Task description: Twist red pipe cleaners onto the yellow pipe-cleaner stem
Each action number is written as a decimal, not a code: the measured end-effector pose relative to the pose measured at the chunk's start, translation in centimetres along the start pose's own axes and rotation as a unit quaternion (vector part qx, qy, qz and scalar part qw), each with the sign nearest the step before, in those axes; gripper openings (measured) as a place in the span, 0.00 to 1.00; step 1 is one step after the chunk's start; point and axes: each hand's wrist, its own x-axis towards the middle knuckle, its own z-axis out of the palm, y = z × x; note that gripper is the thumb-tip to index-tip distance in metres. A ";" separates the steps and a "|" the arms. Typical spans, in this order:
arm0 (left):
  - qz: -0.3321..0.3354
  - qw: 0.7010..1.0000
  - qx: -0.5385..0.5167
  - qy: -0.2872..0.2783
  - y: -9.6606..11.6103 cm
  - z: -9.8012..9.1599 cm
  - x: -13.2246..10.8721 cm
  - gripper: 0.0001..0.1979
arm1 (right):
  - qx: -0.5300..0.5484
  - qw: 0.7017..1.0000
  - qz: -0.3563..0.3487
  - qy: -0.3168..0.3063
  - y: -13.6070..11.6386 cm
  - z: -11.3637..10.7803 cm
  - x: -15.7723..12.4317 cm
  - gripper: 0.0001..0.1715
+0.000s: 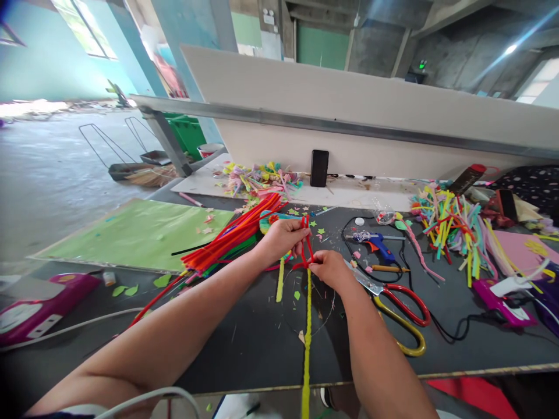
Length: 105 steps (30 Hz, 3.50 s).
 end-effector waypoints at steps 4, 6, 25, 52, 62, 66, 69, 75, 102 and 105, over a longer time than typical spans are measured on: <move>0.000 1.000 -0.011 -0.020 -0.5 -1.2 0.8 0.10 | 0.043 0.999 -0.024 -0.022 0.7 -0.2 0.2 0.16; 0.001 1.000 -0.007 -0.029 -0.8 -1.7 1.1 0.10 | 0.035 0.999 -0.033 -0.017 0.8 -0.3 0.2 0.16; -0.036 0.998 -0.060 0.000 -0.2 -2.2 1.1 0.11 | 0.054 0.998 -0.011 -0.019 0.0 -0.5 -0.2 0.15; -0.015 0.971 -0.157 -0.178 0.4 -1.7 0.0 0.12 | -0.028 0.999 -0.002 0.021 0.0 -0.1 -0.1 0.11; -0.049 0.963 -0.259 0.052 -2.1 -0.4 1.3 0.08 | -0.130 0.976 -0.172 0.031 -1.1 0.4 -0.3 0.11; -0.048 0.965 -0.254 0.049 -0.9 0.3 0.7 0.08 | -0.199 0.964 -0.166 0.068 -1.4 0.6 -0.7 0.16; -0.049 0.961 -0.270 0.032 -0.1 0.9 0.0 0.07 | -0.254 0.953 -0.111 0.123 -1.5 0.9 -0.8 0.21; -0.044 0.963 -0.265 0.030 -0.3 0.8 0.0 0.09 | -0.282 0.945 -0.114 0.121 -1.3 0.8 -0.6 0.19; -0.063 0.992 -0.030 -0.108 -4.6 0.2 1.4 0.03 | -0.101 0.984 0.019 0.145 -0.4 -0.4 -0.2 0.20; -0.083 0.990 -0.055 -0.103 -5.1 0.4 1.6 0.03 | -0.183 0.962 -0.031 0.198 -0.2 -0.3 -0.1 0.20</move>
